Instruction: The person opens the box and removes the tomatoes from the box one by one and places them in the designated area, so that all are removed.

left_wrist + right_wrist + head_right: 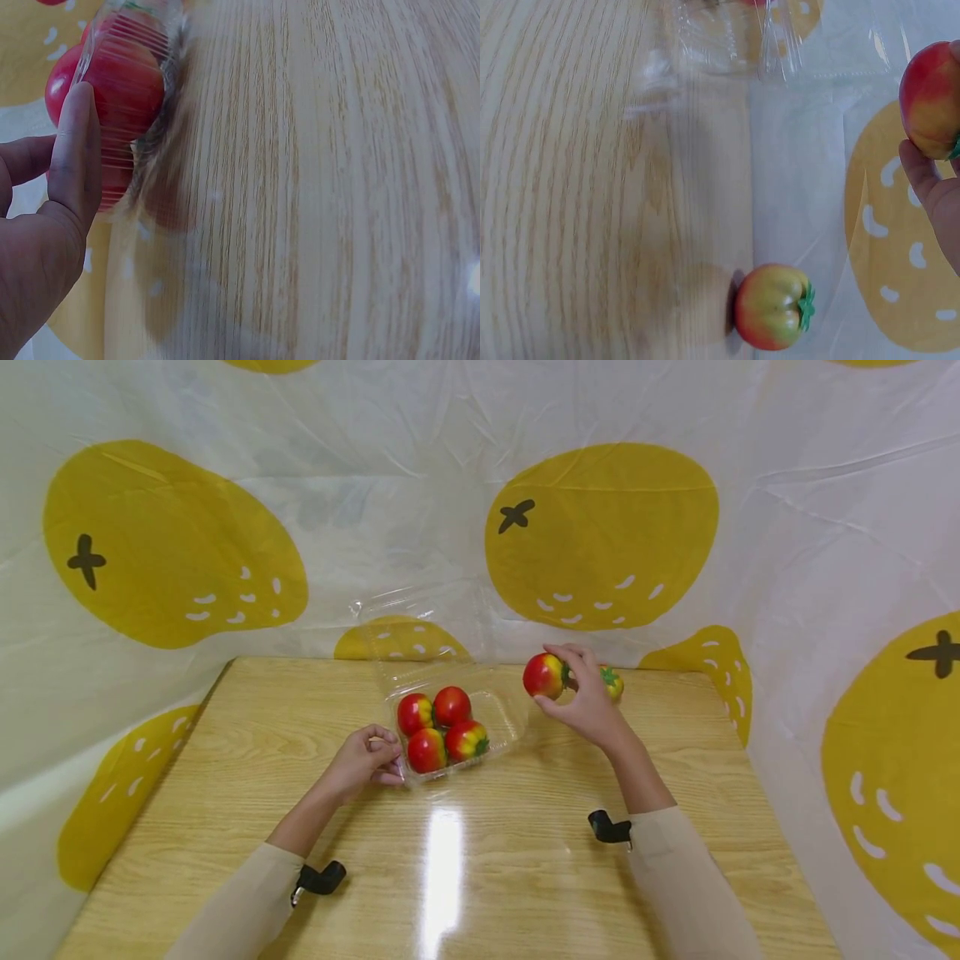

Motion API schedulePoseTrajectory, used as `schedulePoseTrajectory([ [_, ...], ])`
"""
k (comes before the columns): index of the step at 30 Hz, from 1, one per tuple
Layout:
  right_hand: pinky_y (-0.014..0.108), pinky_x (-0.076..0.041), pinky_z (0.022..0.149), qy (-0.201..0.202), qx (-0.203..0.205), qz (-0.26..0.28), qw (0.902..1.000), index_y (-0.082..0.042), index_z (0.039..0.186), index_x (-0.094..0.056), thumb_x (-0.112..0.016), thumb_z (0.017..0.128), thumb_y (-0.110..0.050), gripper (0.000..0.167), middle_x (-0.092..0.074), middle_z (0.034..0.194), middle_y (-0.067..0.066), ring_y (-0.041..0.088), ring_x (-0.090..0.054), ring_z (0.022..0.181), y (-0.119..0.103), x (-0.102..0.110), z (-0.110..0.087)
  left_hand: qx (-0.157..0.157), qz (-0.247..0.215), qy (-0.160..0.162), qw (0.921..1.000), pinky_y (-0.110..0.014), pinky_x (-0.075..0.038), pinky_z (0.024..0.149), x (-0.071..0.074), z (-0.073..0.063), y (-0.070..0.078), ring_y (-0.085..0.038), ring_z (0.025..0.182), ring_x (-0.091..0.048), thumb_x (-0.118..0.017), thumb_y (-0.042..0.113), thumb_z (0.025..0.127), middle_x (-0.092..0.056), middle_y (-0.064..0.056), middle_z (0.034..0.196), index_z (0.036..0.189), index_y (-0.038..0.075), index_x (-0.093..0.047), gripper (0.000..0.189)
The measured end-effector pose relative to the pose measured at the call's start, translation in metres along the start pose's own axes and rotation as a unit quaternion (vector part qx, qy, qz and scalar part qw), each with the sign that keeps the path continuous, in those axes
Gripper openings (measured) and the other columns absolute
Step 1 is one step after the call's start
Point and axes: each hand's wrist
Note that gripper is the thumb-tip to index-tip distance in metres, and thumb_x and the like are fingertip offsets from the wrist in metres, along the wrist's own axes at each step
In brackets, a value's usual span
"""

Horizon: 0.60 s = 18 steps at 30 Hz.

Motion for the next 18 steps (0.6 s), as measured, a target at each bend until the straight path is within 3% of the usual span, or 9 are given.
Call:
schedulePoseTrajectory([
  [4,0.052,-0.048,0.114,0.013,-0.011,-0.011,0.9998,-0.017,0.154,-0.045,-0.081,0.089,-0.009,0.075,-0.032,0.155,0.011,0.032,-0.044,0.134,0.006,0.009,-0.005,0.003,0.002,0.001,1.0,-0.039,-0.067,0.065,0.0,0.0,0.0,-0.018,0.065,-0.069,-0.058,-0.003,0.102,-0.069,-0.006,0.077,0.113,-0.002,-0.045,0.017],
  [11,0.02,-0.049,0.1,0.05,-0.005,-0.037,0.998,-0.014,0.153,-0.046,-0.083,0.087,-0.009,0.076,-0.039,0.155,0.012,0.022,-0.044,0.128,0.011,0.028,-0.012,-0.001,0.002,-0.002,1.0,-0.04,-0.067,0.066,0.001,0.001,-0.001,-0.018,0.065,-0.069,-0.059,-0.002,0.102,-0.068,-0.007,0.078,0.114,-0.003,-0.046,0.018],
  [16,0.01,-0.043,0.095,0.071,-0.024,-0.045,0.9962,-0.017,0.154,-0.045,-0.082,0.089,-0.012,0.076,-0.041,0.152,0.011,0.011,-0.042,0.125,0.017,0.048,-0.016,-0.003,0.001,-0.003,1.0,-0.04,-0.067,0.065,0.001,0.001,0.001,-0.018,0.065,-0.069,-0.058,-0.002,0.102,-0.068,-0.007,0.077,0.114,-0.003,-0.045,0.018],
  [18,0.013,-0.042,0.097,0.076,-0.033,-0.054,0.9951,-0.018,0.155,-0.044,-0.081,0.09,-0.014,0.075,-0.041,0.153,0.01,0.007,-0.042,0.124,0.022,0.056,-0.017,-0.003,0.001,-0.003,1.0,-0.039,-0.067,0.065,0.0,0.0,0.001,-0.018,0.064,-0.069,-0.058,-0.003,0.102,-0.068,-0.007,0.077,0.114,-0.002,-0.045,0.018],
])
Point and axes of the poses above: each hand's wrist, its own z-axis towards the middle knuckle, its own x-axis out of the back of the hand, y = z × x
